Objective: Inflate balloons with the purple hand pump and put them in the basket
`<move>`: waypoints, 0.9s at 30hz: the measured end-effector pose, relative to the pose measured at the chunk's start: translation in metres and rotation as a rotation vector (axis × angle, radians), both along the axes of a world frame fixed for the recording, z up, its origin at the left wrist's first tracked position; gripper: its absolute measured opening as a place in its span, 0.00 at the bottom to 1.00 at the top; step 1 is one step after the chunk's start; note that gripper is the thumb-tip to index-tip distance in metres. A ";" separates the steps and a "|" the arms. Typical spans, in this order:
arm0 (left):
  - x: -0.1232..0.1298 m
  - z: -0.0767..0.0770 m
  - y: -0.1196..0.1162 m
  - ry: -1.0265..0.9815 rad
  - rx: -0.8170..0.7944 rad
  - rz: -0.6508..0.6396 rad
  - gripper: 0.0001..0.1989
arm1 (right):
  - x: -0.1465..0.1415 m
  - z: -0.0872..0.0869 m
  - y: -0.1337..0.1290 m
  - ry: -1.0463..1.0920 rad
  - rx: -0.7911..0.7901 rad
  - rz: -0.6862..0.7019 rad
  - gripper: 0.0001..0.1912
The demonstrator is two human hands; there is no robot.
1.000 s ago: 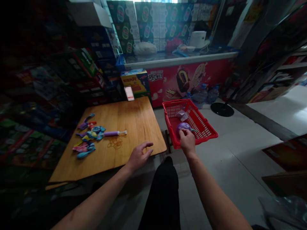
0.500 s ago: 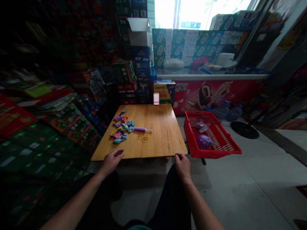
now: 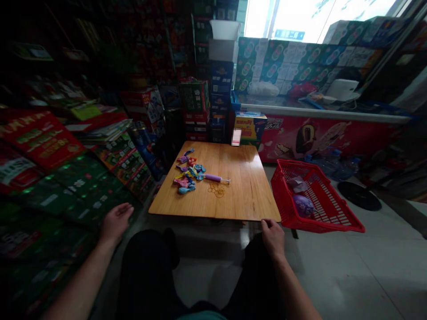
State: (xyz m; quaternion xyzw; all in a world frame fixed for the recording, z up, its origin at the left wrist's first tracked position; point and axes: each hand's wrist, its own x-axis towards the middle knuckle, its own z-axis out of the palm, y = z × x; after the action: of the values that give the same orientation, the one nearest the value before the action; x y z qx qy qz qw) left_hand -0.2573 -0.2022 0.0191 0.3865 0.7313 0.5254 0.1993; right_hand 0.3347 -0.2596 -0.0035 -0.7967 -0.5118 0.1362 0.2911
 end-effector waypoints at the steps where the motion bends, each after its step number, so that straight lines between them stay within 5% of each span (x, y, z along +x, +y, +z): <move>1: 0.000 -0.003 0.001 -0.007 0.013 0.063 0.22 | -0.001 -0.001 0.002 -0.013 -0.001 -0.003 0.22; 5: 0.036 -0.013 0.014 0.025 0.064 0.096 0.23 | -0.005 -0.003 0.009 -0.033 -0.022 -0.016 0.23; 13: 0.155 -0.001 0.102 0.307 0.110 -0.432 0.09 | -0.020 0.000 0.019 0.010 -0.047 -0.020 0.23; 19: 0.169 -0.017 0.163 0.547 0.064 -0.530 0.03 | -0.024 0.003 0.027 0.014 -0.084 -0.043 0.23; 24: 0.164 -0.044 0.186 0.621 0.013 -0.540 0.06 | -0.026 -0.002 0.043 0.024 -0.143 -0.046 0.21; 27: 0.158 -0.046 0.194 0.631 -0.004 -0.520 0.08 | -0.032 -0.004 0.053 0.020 -0.145 -0.034 0.21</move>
State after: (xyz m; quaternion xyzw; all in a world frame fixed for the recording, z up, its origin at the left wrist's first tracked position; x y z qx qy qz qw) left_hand -0.0992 -0.0083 -0.0267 0.7004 0.6355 0.3117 0.0922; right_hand 0.3025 -0.2068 -0.0074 -0.8228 -0.4842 0.1760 0.2398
